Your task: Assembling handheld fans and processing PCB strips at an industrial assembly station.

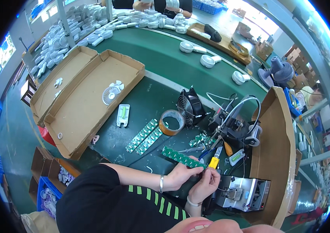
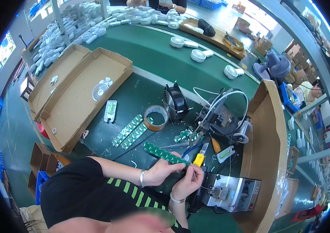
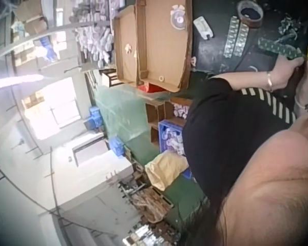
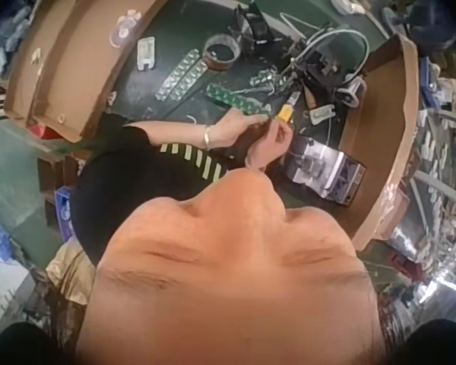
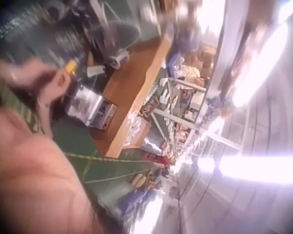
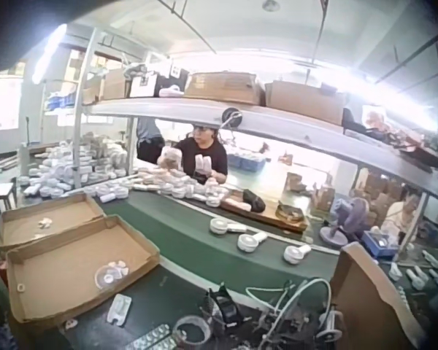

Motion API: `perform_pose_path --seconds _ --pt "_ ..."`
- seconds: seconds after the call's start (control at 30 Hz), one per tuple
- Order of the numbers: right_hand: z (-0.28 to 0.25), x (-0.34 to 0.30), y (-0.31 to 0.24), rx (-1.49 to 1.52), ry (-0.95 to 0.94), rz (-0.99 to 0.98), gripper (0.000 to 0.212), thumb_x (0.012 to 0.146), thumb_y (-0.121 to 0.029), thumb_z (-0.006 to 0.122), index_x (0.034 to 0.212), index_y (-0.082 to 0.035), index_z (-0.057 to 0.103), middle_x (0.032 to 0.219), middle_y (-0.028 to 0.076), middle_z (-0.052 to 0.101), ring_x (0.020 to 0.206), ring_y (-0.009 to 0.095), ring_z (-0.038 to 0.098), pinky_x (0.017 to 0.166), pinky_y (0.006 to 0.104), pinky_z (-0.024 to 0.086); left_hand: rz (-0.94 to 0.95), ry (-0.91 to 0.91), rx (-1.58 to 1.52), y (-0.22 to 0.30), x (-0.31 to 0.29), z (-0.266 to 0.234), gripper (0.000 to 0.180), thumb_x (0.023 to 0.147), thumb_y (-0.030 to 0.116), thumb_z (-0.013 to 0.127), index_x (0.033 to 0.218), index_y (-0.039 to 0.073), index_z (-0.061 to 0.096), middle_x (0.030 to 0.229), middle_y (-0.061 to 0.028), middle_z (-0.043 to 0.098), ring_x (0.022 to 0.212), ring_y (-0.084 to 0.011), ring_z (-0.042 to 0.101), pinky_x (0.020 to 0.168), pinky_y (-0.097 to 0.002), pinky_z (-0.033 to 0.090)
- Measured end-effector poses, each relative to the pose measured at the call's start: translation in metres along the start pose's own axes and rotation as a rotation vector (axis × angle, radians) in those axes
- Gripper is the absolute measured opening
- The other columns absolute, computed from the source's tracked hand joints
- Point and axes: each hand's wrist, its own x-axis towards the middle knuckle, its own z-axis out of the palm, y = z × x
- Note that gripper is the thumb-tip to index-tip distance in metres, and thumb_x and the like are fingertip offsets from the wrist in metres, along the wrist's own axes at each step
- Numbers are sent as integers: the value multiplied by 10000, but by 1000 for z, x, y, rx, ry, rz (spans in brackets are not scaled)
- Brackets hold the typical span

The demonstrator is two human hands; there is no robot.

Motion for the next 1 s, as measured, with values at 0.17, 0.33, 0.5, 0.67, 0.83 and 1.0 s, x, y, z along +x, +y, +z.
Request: perform_pose_path --seconds 0.17,0.33,0.5,0.67,0.83,1.0 --pt "-4 15 -10 -1 10 19 41 933 11 548 969 -5 561 945 82 613 840 144 598 794 269 496 25 12 23 6 8 0 212 900 121 676 1064 33 575 930 -51 652 810 -100 614 740 -248 501" --pt "-2 21 -11 -103 75 -34 51 953 -28 544 984 7 566 910 87 617 785 126 607 713 246 520 -3 7 32 6 16 -2 194 911 145 669 1033 2 625 924 -77 681 863 -137 665 746 -254 524" --pt "12 26 -15 -123 86 2 60 954 -35 547 982 17 559 879 84 616 739 118 609 623 229 519 -23 1 -21 8 19 -9 189 928 126 642 1060 -8 624 969 -87 683 875 -138 669 759 -256 536" --pt "17 30 -9 -114 107 18 44 951 -23 548 972 14 558 861 77 614 729 108 604 643 223 508 -16 7 6 14 21 -10 209 936 140 636 1085 -7 635 985 -83 683 882 -118 654 773 -254 531" --pt "9 27 -2 -170 55 9 45 940 -2 564 983 10 563 878 70 613 747 109 607 691 232 511 -18 -25 14 9 22 -14 212 937 133 630 1103 1 636 1018 -75 687 933 -118 645 805 -255 516" --pt "4 22 1 -214 -68 -36 51 947 0 549 996 9 563 933 82 620 787 131 617 724 249 514 11 -37 19 13 20 -9 175 937 87 611 1097 18 601 1044 -86 680 951 -138 651 808 -261 518"
